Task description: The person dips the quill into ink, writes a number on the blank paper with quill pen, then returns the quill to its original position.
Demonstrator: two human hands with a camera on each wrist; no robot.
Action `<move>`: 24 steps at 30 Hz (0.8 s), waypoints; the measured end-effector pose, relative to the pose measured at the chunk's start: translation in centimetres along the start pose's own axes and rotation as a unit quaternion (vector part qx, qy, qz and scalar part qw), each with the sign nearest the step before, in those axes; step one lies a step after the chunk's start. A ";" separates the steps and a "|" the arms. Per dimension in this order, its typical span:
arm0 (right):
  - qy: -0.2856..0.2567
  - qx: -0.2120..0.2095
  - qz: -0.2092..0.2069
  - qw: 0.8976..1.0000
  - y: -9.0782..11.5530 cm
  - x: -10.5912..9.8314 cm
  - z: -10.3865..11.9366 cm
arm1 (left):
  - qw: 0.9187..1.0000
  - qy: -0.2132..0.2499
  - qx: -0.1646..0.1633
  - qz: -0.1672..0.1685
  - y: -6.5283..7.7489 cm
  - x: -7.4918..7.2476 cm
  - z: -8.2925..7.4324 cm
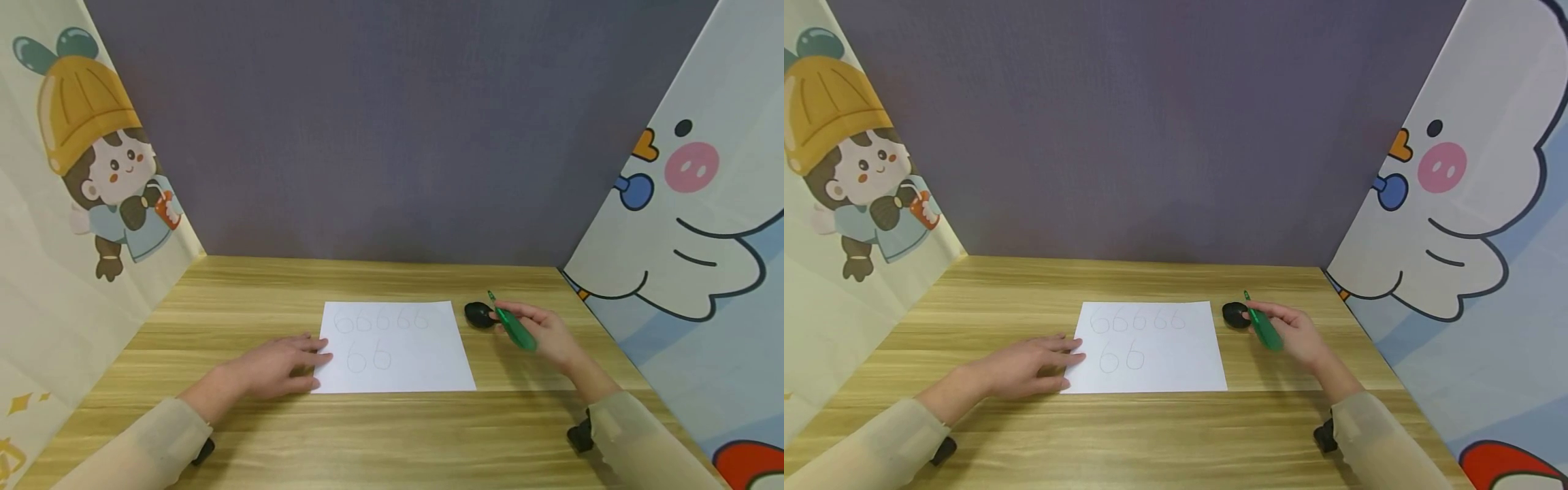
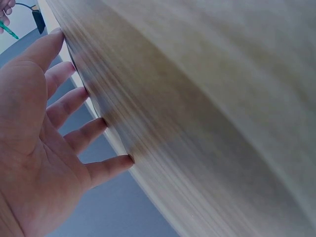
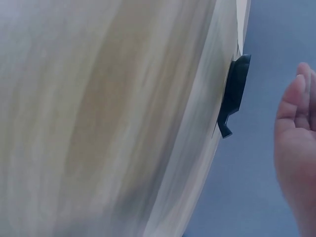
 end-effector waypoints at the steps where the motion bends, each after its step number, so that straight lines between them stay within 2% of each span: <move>1: 0.003 0.008 -0.002 1.000 0.0 -0.1 -0.1 | 1.000 0.000 0.000 0.000 0.0 0.0 0.0; 5: 0.009 0.028 -0.018 0.999 -0.2 -0.3 -0.4 | 1.000 -0.001 -0.001 0.000 0.0 0.1 0.1; 10: 0.024 0.030 -0.036 0.999 -0.3 -0.8 -0.7 | 1.000 -0.001 -0.001 0.001 0.0 0.1 0.1; 20: 0.090 0.030 -0.042 0.995 -0.1 -2.4 -1.3 | 1.000 0.002 -0.007 0.008 0.0 0.1 0.2; 24: 0.106 0.034 -0.032 0.993 -0.3 -2.5 -1.5 | 1.000 0.002 -0.008 0.009 0.0 0.1 0.2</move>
Point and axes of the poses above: each hand's wrist, its own y-axis away from the middle knuckle, its own x-axis out of the palm, z = x × y, the point moved 9 cm from there along -y, towards the middle knuckle, and after that the axes turned 15 degrees about -z, right-handed, at the moved point
